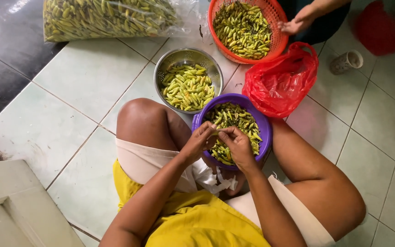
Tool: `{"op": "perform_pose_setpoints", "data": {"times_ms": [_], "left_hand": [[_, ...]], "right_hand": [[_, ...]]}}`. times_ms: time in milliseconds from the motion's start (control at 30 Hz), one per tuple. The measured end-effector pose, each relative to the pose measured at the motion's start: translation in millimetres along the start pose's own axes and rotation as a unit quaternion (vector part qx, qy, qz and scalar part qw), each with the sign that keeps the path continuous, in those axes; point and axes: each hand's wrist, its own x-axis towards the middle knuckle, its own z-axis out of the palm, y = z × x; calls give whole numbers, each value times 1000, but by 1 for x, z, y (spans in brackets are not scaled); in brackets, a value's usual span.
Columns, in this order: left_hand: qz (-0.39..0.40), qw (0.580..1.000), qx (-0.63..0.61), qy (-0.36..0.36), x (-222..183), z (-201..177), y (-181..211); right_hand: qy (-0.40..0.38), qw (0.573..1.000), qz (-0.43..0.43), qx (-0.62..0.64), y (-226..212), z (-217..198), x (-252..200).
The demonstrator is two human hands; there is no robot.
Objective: A person sitting on the floor manually removes the stems from green chili peppers and sorts them into different bowls.
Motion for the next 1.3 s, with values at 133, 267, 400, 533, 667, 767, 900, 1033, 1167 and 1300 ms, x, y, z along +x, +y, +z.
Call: {"op": "perform_pose_setpoints", "data": {"times_ms": [133, 267, 400, 533, 667, 767, 900, 1033, 1167, 1300], "left_hand": [[15, 1000, -14, 14, -3, 7, 24], [26, 998, 11, 53, 1, -9, 21], [33, 997, 25, 67, 5, -18, 11], [40, 995, 46, 83, 8, -3, 13], [24, 996, 73, 53, 10, 6, -3], [-2, 995, 94, 27, 13, 3, -19], [-32, 993, 107, 33, 12, 3, -31], [-40, 993, 103, 47, 14, 3, -40], [-37, 994, 94, 41, 15, 8, -32], [-55, 996, 55, 54, 23, 7, -30]], "right_hand": [[-7, 1000, -5, -22, -39, 9, 39], [1, 998, -56, 22, -71, 34, 89], [14, 994, -87, -60, -74, 35, 104], [-14, 986, -77, -145, -61, 10, 60], [50, 985, -46, -157, -36, -8, 16], [86, 983, -51, -157, -26, -14, -1], [115, 985, -63, -112, -34, 4, -22], [120, 988, -56, -85, -11, -4, -21], [107, 994, -3, 10, -19, 2, -18], [87, 993, 30, 70, 2, -8, -15]]}}
